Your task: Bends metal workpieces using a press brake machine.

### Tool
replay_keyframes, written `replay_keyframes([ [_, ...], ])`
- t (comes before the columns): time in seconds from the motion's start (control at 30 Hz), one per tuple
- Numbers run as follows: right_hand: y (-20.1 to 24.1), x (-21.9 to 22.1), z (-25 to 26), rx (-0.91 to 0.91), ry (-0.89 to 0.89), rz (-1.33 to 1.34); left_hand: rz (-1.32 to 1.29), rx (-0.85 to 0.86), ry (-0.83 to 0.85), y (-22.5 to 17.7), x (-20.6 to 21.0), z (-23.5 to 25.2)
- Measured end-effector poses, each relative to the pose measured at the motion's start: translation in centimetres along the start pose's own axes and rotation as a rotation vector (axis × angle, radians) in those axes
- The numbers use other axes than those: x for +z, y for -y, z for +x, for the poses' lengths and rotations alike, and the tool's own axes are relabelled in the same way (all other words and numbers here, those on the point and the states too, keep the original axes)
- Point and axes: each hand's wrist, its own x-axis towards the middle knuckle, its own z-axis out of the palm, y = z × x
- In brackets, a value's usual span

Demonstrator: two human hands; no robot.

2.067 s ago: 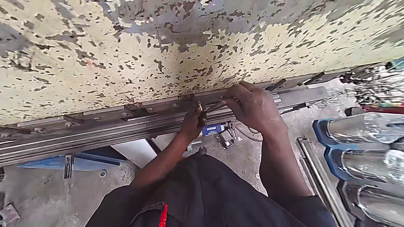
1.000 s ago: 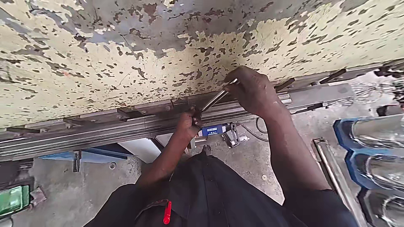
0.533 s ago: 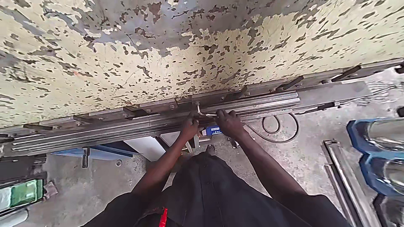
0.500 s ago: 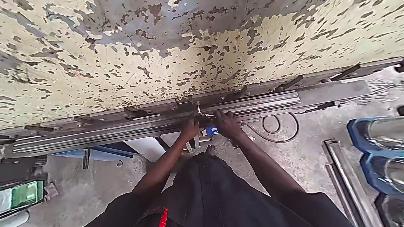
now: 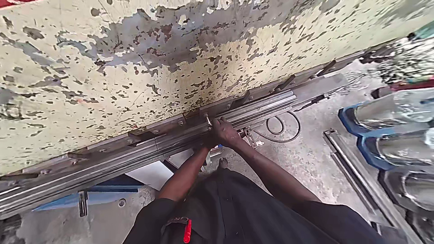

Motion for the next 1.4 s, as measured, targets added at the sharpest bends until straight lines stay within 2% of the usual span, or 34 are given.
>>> replay_keyframes([
  [0.07, 0.9, -0.4, -0.1, 0.048, 0.067, 0.068, -0.04, -0.35, 0.106, -6.8, -2.4, -2.2],
  [0.1, 1.4, -0.4, -0.4, 0.083, 0.089, 0.135, -0.074, -0.422, 0.113, -7.5, -2.7, -2.9],
  [0.17, 2.3, 0.2, -0.2, 0.131, 0.082, 0.313, -0.119, -0.436, 0.024, -4.5, -2.8, -2.9],
  [0.2, 2.5, 1.1, -0.3, 0.125, 0.032, 0.428, -0.084, -0.367, -0.049, -1.3, -2.4, -2.7],
  [0.23, 3.0, 2.5, -0.6, 0.113, -0.044, 0.555, -0.015, -0.308, -0.102, 1.1, -2.7, -3.4],
  [0.27, 3.9, 3.6, -0.6, 0.126, -0.105, 0.738, 0.116, -0.308, -0.111, 1.9, -4.3, -4.6],
  [0.3, 5.3, 4.3, -0.5, 0.164, -0.143, 0.973, 0.296, -0.367, -0.118, 2.0, -6.4, -5.8],
  [0.37, 8.3, 4.4, -0.6, 0.275, -0.175, 1.426, 0.542, -0.479, -0.177, -0.5, -10.5, -9.9],
  [0.4, 9.6, 4.0, -0.7, 0.334, -0.197, 1.575, 0.606, -0.459, -0.273, -1.4, -12.0, -12.0],
  [0.47, 10.7, 3.0, -0.6, 0.388, -0.195, 1.815, 0.736, -0.262, -0.434, -2.1, -14.6, -14.5],
  [0.5, 11.1, 2.3, -0.4, 0.403, -0.196, 1.958, 0.708, -0.12, -0.501, -2.3, -15.6, -15.0],
  [0.57, 11.7, 0.5, -0.4, 0.449, -0.195, 2.212, 0.427, 0.201, -0.582, -2.9, -16.0, -14.4],
  [0.67, 11.3, -0.9, -0.6, 0.455, -0.17, 2.417, -0.069, 0.565, -0.559, -5.6, -13.5, -10.9],
  [0.73, 10.0, -0.9, -1.0, 0.363, -0.001, 2.294, -0.171, 0.698, -0.562, -8.5, -12.0, -8.1],
  [0.8, 8.3, -1.3, -2.1, 0.359, 0.112, 2.041, -0.171, 0.728, -0.486, -11.6, -10.3, -5.4],
  [0.87, 5.7, -2.2, -4.2, 0.374, 0.121, 1.818, -0.072, 0.624, -0.393, -14.4, -7.9, -2.6],
  [0.97, 0.2, -4.7, -7.9, 0.473, -0.02, 1.531, 0.318, 0.304, -0.236, -17.5, -3.6, 1.3],
  [1.03, -3.4, -6.7, -10.4, 0.541, -0.173, 1.387, 0.643, 0.217, -0.185, -16.8, 0.1, 4.2],
  [1.1, -6.1, -8.9, -12.3, 0.574, -0.318, 1.262, 0.887, 0.245, -0.218, -14.3, 3.2, 6.1],
  [1.2, -8.8, -11.1, -13.2, 0.527, -0.396, 1.105, 1.023, 0.302, -0.286, -11.8, 4.4, 6.6],
  [1.3, -9.6, -11.2, -11.5, 0.357, -0.396, 0.871, 1.086, 0.362, -0.316, -9.7, 4.9, 6.8],
  [1.4, -9.7, -11.9, -7.3, 0.058, -0.336, 0.359, 1.058, 0.426, -0.3, -8.9, 4.5, 5.8],
])
